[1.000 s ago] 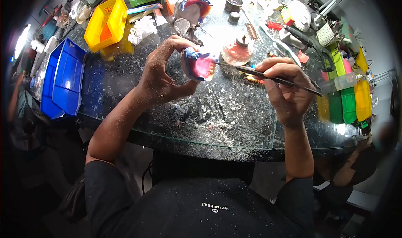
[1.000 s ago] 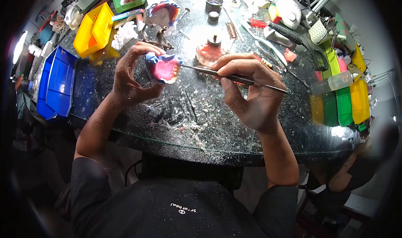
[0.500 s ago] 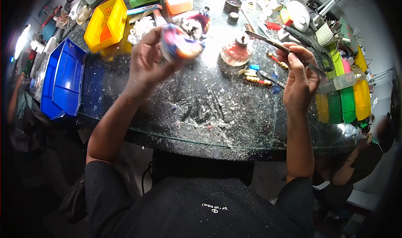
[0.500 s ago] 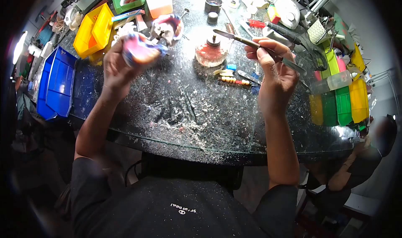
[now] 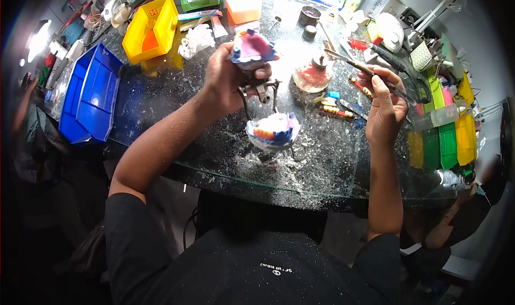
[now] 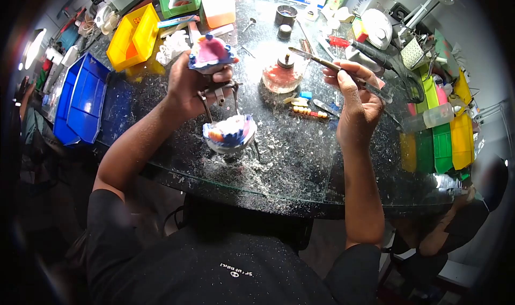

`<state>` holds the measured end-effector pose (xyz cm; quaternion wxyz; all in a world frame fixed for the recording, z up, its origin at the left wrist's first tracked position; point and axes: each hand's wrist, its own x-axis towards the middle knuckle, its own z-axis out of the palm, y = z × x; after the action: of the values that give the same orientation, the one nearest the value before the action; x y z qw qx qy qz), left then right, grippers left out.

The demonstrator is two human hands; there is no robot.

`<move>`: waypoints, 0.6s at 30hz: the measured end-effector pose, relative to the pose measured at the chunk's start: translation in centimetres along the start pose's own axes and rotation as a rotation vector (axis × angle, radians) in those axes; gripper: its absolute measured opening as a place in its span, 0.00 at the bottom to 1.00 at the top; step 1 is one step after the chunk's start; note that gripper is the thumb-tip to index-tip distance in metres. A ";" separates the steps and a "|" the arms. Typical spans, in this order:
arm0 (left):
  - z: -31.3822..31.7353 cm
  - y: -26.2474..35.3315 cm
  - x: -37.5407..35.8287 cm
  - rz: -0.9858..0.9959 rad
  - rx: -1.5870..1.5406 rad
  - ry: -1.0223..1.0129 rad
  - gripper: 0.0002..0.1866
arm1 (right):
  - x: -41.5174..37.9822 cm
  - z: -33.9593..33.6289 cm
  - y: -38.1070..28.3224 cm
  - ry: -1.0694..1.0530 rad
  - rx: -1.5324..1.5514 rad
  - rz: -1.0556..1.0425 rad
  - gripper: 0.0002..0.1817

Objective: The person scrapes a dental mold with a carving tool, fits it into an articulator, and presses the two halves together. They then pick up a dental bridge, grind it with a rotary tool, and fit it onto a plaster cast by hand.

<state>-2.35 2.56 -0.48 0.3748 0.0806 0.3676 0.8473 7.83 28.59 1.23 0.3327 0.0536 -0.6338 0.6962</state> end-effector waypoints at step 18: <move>1.9 -0.8 1.1 0.127 0.258 0.073 0.17 | 0.3 -0.7 -0.7 0.034 -0.175 -0.148 0.09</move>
<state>-1.92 4.69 0.18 0.2933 0.1203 0.4809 0.8175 8.24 29.34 1.87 0.3971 0.0592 -0.6809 0.6125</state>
